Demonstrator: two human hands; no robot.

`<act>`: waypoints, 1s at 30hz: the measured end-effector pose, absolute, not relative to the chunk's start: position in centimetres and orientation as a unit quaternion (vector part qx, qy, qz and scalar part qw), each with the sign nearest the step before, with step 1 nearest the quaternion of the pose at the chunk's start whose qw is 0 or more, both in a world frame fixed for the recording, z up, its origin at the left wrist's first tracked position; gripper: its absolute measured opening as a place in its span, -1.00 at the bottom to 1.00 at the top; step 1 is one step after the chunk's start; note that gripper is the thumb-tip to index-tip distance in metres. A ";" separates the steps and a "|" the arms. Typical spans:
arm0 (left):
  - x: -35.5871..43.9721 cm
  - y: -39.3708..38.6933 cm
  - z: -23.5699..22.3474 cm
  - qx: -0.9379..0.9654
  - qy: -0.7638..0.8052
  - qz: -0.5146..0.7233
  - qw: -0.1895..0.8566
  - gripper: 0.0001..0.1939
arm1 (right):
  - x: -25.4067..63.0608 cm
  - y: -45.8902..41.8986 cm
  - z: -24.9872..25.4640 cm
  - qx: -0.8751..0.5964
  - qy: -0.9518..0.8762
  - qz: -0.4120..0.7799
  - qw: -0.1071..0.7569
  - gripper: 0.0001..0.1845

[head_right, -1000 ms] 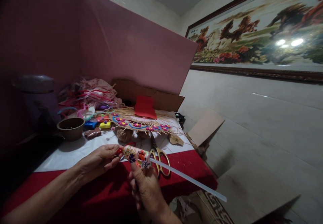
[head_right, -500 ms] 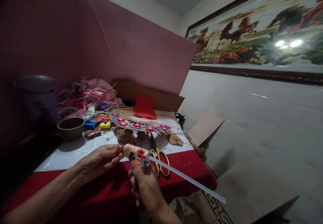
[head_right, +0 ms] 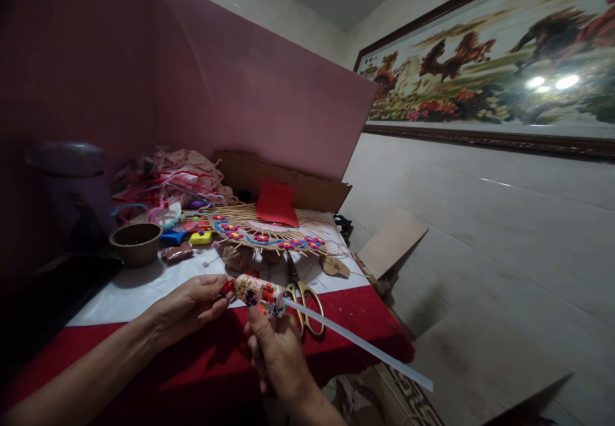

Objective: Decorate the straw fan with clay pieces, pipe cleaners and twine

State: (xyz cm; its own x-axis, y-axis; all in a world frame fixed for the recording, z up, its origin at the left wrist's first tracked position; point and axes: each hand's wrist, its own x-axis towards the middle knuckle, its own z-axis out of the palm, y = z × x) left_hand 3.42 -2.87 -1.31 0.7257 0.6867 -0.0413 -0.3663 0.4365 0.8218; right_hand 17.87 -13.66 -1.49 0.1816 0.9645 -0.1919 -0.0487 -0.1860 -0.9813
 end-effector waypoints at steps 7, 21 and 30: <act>3.4 -2.8 -1.5 0.423 0.196 0.315 0.827 -0.82 | 18.1 -13.5 -1.9 -0.583 -0.413 0.492 0.497 -0.40; 3.3 -2.6 -1.6 0.416 0.200 0.314 0.829 -0.85 | 18.0 -13.7 -1.5 -0.582 -0.409 0.495 0.498 -0.38; 3.4 -3.0 -1.1 0.430 0.192 0.310 0.826 -0.82 | 17.8 -13.9 -1.0 -0.530 -0.418 0.511 0.532 -0.44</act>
State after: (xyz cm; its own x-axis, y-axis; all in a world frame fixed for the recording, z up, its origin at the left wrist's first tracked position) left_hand 3.37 -3.03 -1.08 0.7345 0.6766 -0.0514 -0.3467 0.4393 0.8287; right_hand 17.80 -13.91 -0.97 0.1279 0.9870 -0.0968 -0.1015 -0.0840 -0.9913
